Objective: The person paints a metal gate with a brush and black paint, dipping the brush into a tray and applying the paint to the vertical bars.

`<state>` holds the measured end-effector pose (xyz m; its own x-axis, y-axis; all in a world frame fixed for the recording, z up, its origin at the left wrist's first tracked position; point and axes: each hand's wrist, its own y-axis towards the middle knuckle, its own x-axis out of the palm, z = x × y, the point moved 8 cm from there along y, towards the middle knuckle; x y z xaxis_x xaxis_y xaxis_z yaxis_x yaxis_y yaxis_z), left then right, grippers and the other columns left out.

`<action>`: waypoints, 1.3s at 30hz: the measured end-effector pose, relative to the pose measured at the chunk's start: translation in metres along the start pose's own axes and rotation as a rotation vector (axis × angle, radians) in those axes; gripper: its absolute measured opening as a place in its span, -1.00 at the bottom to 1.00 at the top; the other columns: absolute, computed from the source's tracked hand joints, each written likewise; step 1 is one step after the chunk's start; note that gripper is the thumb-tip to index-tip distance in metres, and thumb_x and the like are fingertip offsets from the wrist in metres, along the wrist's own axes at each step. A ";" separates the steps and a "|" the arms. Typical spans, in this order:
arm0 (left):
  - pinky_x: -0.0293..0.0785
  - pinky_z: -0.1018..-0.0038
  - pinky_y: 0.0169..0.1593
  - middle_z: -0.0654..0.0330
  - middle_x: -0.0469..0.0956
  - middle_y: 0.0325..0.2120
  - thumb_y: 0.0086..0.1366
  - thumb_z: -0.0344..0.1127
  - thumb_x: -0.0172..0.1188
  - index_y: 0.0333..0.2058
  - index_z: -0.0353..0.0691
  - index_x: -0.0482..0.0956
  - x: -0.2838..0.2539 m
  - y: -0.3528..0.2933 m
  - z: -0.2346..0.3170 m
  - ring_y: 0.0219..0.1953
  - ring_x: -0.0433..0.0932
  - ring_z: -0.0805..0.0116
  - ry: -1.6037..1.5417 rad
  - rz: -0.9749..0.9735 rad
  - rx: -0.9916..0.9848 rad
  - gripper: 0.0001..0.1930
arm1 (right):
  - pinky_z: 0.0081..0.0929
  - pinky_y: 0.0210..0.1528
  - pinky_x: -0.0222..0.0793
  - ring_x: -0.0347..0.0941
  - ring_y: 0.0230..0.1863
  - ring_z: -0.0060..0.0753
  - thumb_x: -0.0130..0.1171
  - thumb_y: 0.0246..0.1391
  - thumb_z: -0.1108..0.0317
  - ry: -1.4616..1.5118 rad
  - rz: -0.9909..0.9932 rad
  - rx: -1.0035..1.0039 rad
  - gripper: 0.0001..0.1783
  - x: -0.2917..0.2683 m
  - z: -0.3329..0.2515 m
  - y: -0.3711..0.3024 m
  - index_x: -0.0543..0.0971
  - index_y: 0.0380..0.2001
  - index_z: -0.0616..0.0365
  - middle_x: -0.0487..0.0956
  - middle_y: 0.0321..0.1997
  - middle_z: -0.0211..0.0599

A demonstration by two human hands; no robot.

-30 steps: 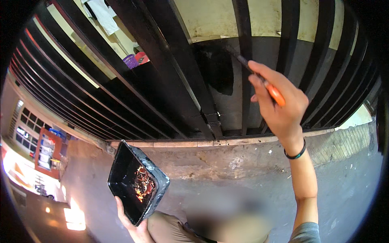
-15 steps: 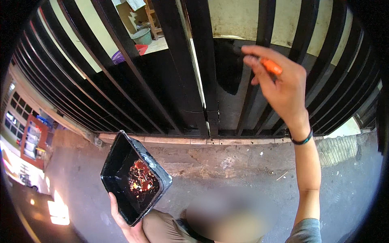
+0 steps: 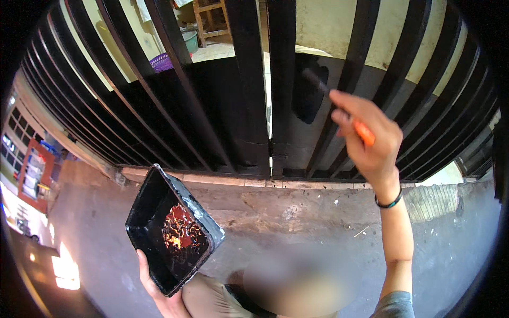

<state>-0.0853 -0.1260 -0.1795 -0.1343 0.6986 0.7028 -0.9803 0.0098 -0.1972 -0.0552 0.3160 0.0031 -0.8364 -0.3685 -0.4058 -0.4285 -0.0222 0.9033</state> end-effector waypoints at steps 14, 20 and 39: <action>0.51 0.03 0.30 0.03 0.56 0.24 0.58 0.02 0.08 0.32 -0.21 0.47 0.010 0.002 0.003 0.21 0.58 0.06 -0.027 -0.030 -0.025 -0.48 | -0.69 -0.44 0.48 0.60 -0.49 -0.64 0.29 0.34 0.52 0.165 0.210 0.501 -0.78 0.001 0.041 -0.007 0.72 0.00 0.32 0.76 -0.26 -0.24; 0.53 0.07 0.29 0.04 0.56 0.24 0.60 0.00 0.06 0.33 -0.21 0.46 0.004 0.004 0.001 0.20 0.58 0.08 -0.025 -0.023 -0.024 -0.49 | -0.44 -0.22 0.70 0.76 -0.16 -0.18 0.41 0.12 0.60 -0.281 0.091 -0.065 -0.67 -0.005 -0.005 -0.030 0.70 -0.02 0.29 0.75 -0.05 -0.02; 0.49 0.04 0.34 0.04 0.53 0.28 0.60 0.00 0.05 0.35 -0.20 0.44 -0.003 0.006 0.000 0.24 0.55 0.06 -0.065 -0.003 -0.060 -0.48 | -0.31 -0.08 0.70 0.75 -0.07 -0.03 0.48 0.01 0.60 -0.394 -0.034 -0.076 -0.56 0.027 -0.008 -0.048 0.69 0.02 0.26 0.73 0.01 -0.02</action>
<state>-0.0907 -0.1278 -0.1826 -0.1428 0.6509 0.7457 -0.9705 0.0557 -0.2345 -0.0544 0.3000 -0.0497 -0.8953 0.0180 -0.4450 -0.4444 -0.1023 0.8900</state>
